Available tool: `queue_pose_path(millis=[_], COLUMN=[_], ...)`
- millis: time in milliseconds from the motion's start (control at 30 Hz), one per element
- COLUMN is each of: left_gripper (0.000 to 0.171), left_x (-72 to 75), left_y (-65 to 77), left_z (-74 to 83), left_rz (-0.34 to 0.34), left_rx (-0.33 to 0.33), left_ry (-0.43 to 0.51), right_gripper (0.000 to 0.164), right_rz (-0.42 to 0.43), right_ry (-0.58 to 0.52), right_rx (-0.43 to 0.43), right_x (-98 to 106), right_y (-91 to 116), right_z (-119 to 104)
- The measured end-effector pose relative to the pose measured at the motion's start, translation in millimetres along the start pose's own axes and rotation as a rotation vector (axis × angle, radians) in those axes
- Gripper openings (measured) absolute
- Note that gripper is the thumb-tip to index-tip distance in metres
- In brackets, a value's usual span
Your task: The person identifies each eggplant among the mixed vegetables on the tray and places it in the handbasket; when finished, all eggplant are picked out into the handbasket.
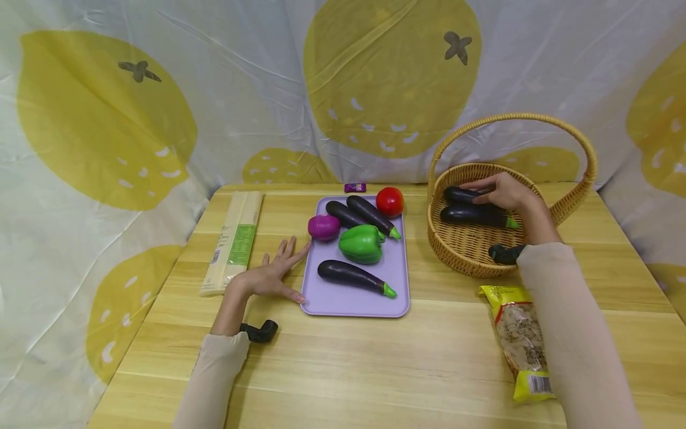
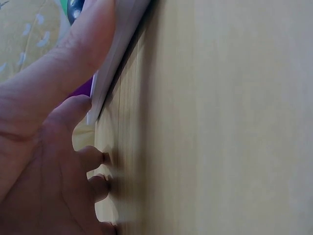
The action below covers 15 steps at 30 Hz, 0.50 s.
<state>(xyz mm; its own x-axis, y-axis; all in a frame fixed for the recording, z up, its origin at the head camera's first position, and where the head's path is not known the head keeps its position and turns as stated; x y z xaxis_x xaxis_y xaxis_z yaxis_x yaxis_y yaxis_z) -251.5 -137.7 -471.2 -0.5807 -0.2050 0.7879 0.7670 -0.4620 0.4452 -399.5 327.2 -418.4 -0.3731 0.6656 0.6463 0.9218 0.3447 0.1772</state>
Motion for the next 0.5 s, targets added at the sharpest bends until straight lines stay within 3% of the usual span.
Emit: queue_pose_path(millis=[267, 500], left_gripper=[0.125, 0.125], left_x=[0.6, 1.1], left_y=[-0.1, 0.6], left_z=[0.7, 0.9], left_rz=[-0.001, -0.001], left_rx=[-0.004, -0.001], left_ry=[0.001, -0.005], right_gripper=[0.046, 0.048], right_rz=[0.009, -0.064], right_ry=[-0.005, 0.079], right_rx=[-0.011, 0.005], right_x=[3, 5], right_y=[0, 17], right_z=[-4, -45])
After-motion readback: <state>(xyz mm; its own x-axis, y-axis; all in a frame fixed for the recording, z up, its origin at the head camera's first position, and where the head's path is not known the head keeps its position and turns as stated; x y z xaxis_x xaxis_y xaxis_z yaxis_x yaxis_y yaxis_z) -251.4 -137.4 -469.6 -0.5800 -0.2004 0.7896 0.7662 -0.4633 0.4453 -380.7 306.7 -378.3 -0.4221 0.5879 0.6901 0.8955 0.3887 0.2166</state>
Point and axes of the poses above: each hand's wrist, its own y-axis away from the middle knuckle, its own x-axis out of the back of the hand, z = x × y, the point moved 10 cm from there along -y, towards the middle knuckle, and after that the axes turned 9 degrees about -y, right-handed, at the moved point
